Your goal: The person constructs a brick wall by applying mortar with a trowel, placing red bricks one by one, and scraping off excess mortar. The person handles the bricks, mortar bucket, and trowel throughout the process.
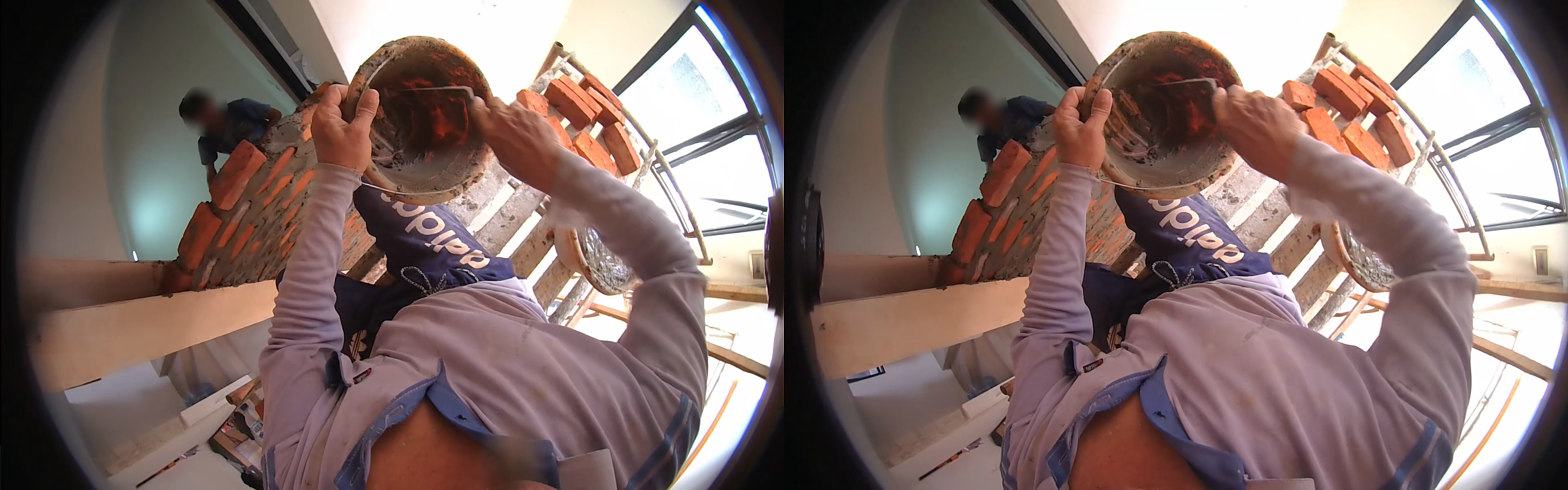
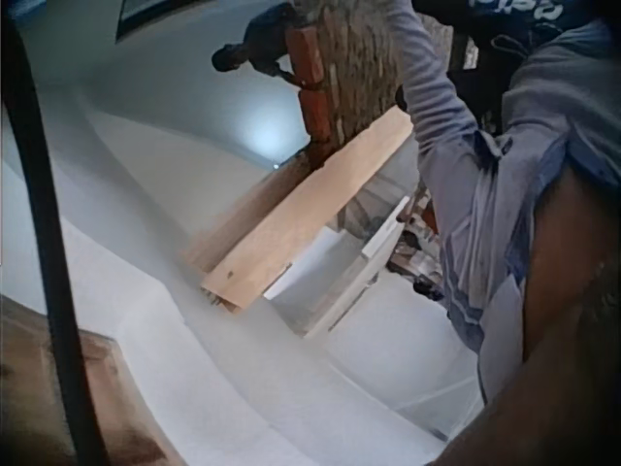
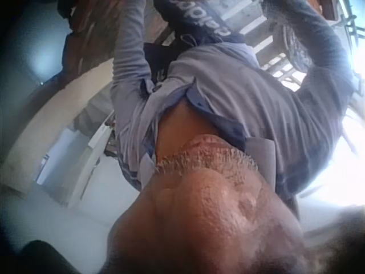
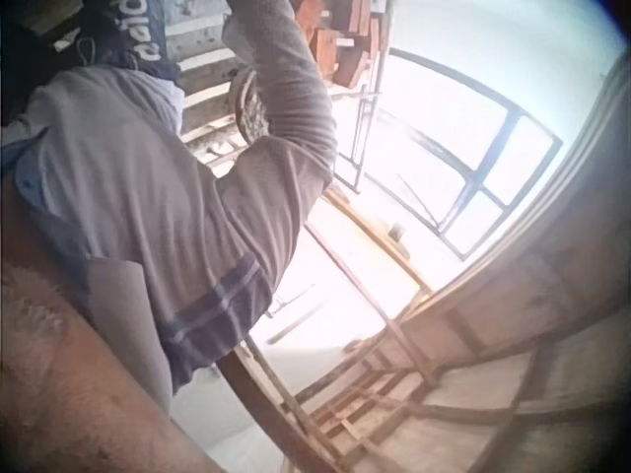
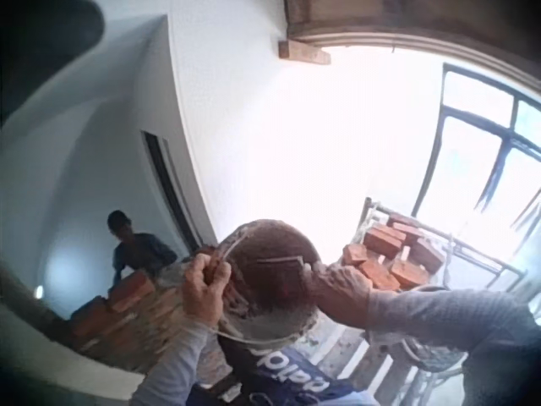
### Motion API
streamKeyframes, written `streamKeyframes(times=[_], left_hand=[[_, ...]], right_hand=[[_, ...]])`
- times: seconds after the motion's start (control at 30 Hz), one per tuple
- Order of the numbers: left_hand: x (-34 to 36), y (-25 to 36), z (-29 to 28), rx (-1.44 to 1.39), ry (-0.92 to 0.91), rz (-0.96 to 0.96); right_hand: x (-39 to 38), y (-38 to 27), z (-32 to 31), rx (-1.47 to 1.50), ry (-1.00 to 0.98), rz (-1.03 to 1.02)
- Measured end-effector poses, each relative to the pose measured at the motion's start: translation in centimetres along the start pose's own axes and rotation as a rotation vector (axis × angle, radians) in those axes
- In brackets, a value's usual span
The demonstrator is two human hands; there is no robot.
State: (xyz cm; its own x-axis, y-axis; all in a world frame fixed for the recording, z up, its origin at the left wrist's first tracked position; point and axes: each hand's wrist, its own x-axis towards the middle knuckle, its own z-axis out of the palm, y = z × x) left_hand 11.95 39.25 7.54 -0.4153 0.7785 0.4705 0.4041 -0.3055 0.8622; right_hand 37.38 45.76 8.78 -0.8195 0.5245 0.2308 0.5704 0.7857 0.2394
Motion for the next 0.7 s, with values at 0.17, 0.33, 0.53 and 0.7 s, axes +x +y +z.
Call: streamKeyframes(times=[0.17, 0.33, 0.53, 0.7], left_hand=[[-0.5, 0.5, 0.7, 0.115, 0.032, -0.028], [-0.6, -0.1, 1.8, 0.06, 0.018, 0.017], [0.8, 0.1, 1.4, 0.309, 0.038, 0.23], [1.6, 2.7, 2.9, 0.207, -0.091, 0.188]], right_hand=[[-1.4, -0.6, -1.7, 0.053, -0.203, -0.081], [0.4, -0.4, 0.5, -0.057, -0.086, 0.019], [-0.3, -0.5, -1.2, -0.16, -0.162, -0.131], [1.3, 0.3, -0.5, -0.329, -0.142, -0.128]])
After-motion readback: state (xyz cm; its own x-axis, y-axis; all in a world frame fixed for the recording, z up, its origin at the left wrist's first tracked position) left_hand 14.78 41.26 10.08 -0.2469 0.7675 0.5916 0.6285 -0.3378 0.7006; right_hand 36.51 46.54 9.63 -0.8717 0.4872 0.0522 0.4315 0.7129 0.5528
